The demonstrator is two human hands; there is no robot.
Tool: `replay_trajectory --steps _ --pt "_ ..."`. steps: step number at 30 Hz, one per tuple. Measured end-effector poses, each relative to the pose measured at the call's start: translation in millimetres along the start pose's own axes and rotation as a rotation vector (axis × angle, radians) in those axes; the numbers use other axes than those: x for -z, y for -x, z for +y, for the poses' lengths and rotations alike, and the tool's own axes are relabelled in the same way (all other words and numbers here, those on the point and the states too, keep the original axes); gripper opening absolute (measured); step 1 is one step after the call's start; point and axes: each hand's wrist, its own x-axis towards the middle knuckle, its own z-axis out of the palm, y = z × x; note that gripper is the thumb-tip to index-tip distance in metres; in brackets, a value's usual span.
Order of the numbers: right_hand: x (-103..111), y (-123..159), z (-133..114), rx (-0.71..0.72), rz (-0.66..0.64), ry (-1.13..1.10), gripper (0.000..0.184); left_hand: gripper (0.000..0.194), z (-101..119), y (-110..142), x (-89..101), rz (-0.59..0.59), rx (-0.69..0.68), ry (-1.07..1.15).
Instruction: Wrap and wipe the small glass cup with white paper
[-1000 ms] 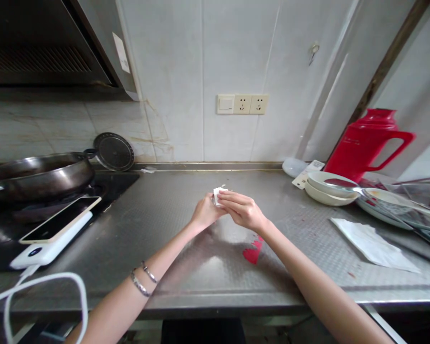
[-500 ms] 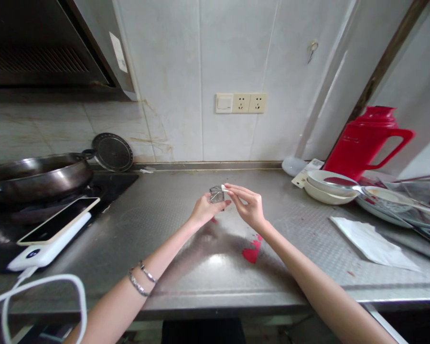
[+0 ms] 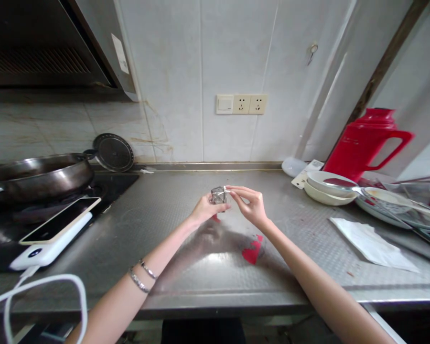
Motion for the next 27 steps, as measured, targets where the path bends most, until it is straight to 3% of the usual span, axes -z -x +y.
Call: replay_trajectory --steps 4,9,16,20,27 --pt "-7.1 1.0 10.4 -0.26 0.181 0.124 0.034 0.052 -5.7 -0.1 -2.3 -0.098 0.019 0.114" --pt "-27.7 3.9 12.2 -0.346 0.077 0.08 0.037 0.047 -10.1 -1.2 -7.1 -0.16 0.02 0.199" --pt "-41.9 -3.8 1.7 -0.408 0.04 0.05 0.038 0.051 -10.6 -13.2 0.2 -0.192 0.063 0.393" --pt "-46.6 -5.5 -0.6 -0.405 0.064 0.045 0.035 0.064 -8.2 -20.9 -4.6 -0.072 0.171 0.464" --pt "-55.7 -0.4 -5.0 -0.287 0.03 0.04 0.031 0.046 -5.7 -29.7 -17.4 0.177 0.216 0.606"
